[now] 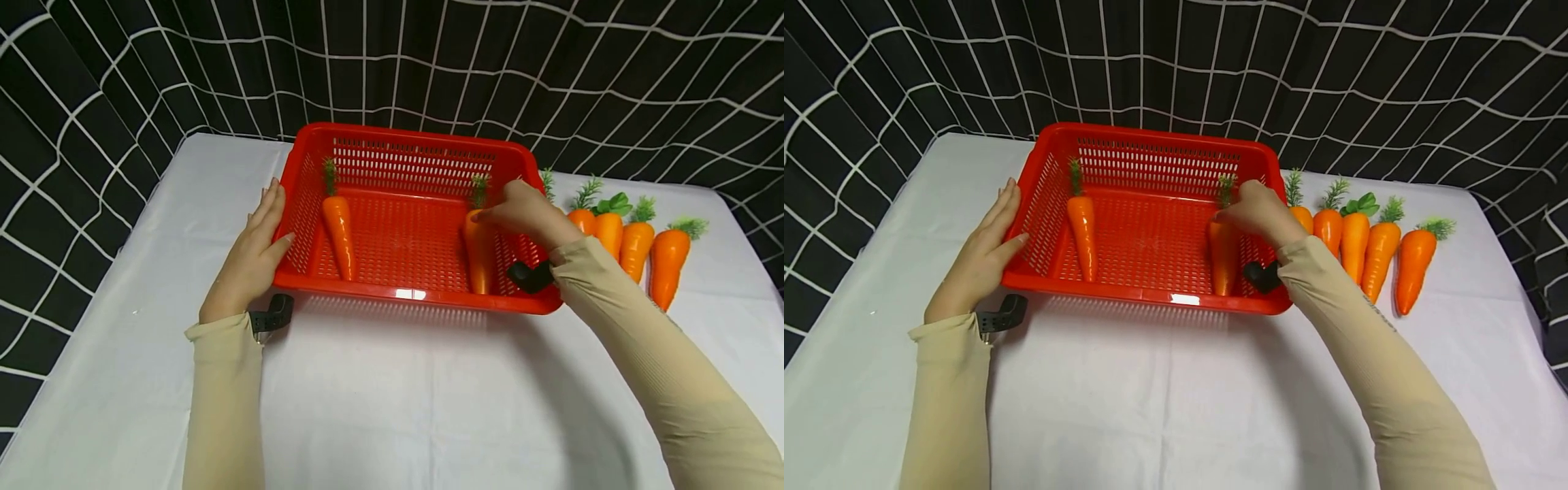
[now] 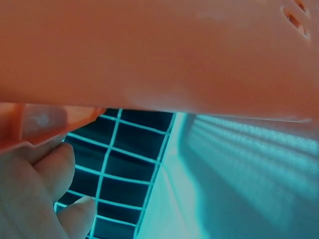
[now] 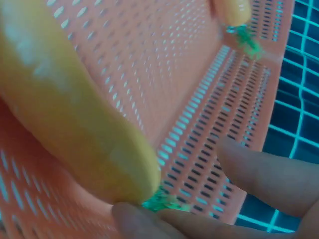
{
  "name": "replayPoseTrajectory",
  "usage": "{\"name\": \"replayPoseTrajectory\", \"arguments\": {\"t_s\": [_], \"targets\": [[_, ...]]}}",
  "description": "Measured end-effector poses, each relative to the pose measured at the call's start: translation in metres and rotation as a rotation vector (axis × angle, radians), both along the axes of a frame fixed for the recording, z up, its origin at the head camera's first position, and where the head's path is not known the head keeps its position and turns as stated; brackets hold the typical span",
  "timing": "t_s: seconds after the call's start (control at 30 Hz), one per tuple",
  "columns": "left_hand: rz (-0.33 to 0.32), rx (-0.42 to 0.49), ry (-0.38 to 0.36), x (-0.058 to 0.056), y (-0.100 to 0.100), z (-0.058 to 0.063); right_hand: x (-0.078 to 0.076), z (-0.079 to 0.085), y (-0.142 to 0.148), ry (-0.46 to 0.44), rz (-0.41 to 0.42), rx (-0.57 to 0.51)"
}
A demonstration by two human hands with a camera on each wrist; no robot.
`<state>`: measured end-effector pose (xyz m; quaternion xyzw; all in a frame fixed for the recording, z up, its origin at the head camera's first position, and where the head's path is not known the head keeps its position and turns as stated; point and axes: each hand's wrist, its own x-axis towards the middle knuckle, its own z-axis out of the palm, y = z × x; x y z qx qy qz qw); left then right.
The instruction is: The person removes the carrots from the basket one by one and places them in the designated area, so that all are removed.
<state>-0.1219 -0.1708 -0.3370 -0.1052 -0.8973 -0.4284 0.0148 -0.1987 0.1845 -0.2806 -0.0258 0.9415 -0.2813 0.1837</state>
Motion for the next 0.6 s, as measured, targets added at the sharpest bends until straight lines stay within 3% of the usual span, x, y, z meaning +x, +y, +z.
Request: {"name": "replayPoseTrajectory", "arguments": {"t_s": [0.27, 0.6], "targets": [[-0.006, -0.003, -0.001, 0.000, 0.000, 0.001, -0.006, -0.012, -0.016, -0.257, 0.015, -0.333], [-0.004, 0.004, -0.013, 0.001, 0.001, 0.003, -0.009, -0.027, -0.026, -0.503, 0.167, -0.276]]}}
